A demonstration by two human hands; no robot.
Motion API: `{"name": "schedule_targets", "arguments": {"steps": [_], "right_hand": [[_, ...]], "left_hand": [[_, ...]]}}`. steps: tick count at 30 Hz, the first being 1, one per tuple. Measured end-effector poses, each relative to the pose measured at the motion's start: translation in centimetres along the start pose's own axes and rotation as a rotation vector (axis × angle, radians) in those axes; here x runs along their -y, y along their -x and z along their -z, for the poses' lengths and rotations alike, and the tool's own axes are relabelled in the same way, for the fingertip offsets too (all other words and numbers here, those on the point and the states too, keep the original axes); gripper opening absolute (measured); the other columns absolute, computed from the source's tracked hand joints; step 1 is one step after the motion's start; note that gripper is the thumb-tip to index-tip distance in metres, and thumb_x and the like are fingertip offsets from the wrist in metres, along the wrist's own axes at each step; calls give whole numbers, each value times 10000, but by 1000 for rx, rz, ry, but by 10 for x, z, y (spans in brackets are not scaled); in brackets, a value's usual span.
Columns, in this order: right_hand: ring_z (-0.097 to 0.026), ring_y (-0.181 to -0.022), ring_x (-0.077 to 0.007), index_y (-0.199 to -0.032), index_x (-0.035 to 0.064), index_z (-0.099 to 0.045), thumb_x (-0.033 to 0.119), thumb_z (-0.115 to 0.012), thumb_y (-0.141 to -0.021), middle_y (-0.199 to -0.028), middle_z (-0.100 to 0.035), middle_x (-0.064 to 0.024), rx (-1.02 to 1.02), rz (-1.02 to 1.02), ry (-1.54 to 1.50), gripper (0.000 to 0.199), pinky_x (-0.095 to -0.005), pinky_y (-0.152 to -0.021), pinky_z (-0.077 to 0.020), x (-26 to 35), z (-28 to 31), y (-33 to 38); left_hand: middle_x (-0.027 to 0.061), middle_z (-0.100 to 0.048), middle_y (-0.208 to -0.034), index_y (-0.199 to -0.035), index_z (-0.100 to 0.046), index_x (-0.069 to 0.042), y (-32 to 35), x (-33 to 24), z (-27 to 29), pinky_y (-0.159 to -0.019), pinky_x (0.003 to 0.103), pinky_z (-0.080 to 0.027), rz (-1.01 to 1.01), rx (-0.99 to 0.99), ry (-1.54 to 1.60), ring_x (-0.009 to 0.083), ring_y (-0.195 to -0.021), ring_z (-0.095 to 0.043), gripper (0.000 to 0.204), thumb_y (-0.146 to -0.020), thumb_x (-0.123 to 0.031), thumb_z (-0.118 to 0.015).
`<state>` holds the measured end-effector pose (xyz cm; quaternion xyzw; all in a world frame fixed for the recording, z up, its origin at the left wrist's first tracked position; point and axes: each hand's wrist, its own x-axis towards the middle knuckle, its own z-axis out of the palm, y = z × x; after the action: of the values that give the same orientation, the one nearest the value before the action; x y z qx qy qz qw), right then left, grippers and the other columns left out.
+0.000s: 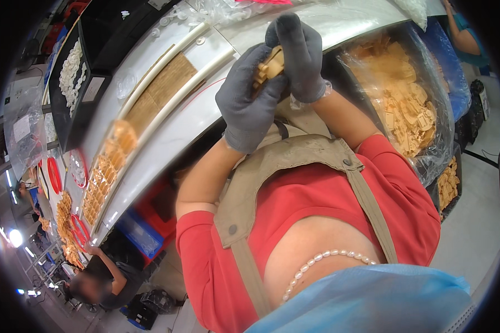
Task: Assemble small plastic toy train components on an industrial production line.
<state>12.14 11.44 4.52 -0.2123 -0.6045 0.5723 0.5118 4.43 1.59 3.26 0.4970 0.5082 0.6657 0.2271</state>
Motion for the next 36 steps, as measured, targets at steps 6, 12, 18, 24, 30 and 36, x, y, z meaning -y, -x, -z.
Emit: {"name": "schedule_targets", "arguments": {"steps": [6, 12, 18, 24, 30, 36], "right_hand": [[-475, -703, -81, -806, 19, -591, 455, -474, -974, -756, -547, -8, 26, -115, -85, 482, -247, -639, -396, -12, 8, -11], [-543, -1022, -143, -1268, 8, -473, 396, -566, -912, -1144, -556, -100, 219, 91, -21, 534, -299, -845, -474, -13, 35, -26], [-612, -945, -126, -1203, -6, -529, 184, -743, -805, -1024, -653, -89, 375, -275, 118, 490, -291, -836, -505, 2, 29, 1], [-579, -971, -126, -1244, -9, -482, 56, -702, -819, -1093, -606, -94, 372, -267, -6, 484, -288, -834, -505, -13, 29, -14], [-608, -736, -111, -1091, -50, -580, 267, -709, -840, -883, -637, -67, 92, -97, -55, 424, -232, -656, -516, -35, 63, -155], [-555, -519, -142, -859, 110, -645, 167, -701, -828, -687, -622, -25, -60, -286, -156, 86, -276, -483, -461, -131, 113, -367]], "left_hand": [[109, -629, -1129, -1201, -566, 45, -7, 4, 3, -895, 284, -479, -13, 8, -129, 162, -990, -607, 450, -796, -46, -741], [89, -521, -1252, -1364, -393, -52, -39, 3, 31, -955, 391, -483, 157, -118, 763, 215, -1142, -536, 563, -908, -277, -634], [104, -510, -1265, -1359, -371, -25, -39, 15, 38, -967, 355, -451, 182, 8, 240, 204, -1146, -521, 611, -852, -120, -697], [140, -507, -1283, -1365, -357, 4, -48, 20, 36, -954, 358, -467, 259, -10, 200, 223, -1115, -553, 595, -880, -127, -676], [176, -522, -1273, -1425, -282, -14, -53, 17, 57, -922, 336, -496, 328, -101, 318, 238, -1087, -584, 643, -905, -138, -638], [147, -597, -1146, -1300, -458, 21, -5, 31, 104, -883, 328, -521, 438, -263, 238, 216, -1006, -619, 409, -916, -67, -568]]}}
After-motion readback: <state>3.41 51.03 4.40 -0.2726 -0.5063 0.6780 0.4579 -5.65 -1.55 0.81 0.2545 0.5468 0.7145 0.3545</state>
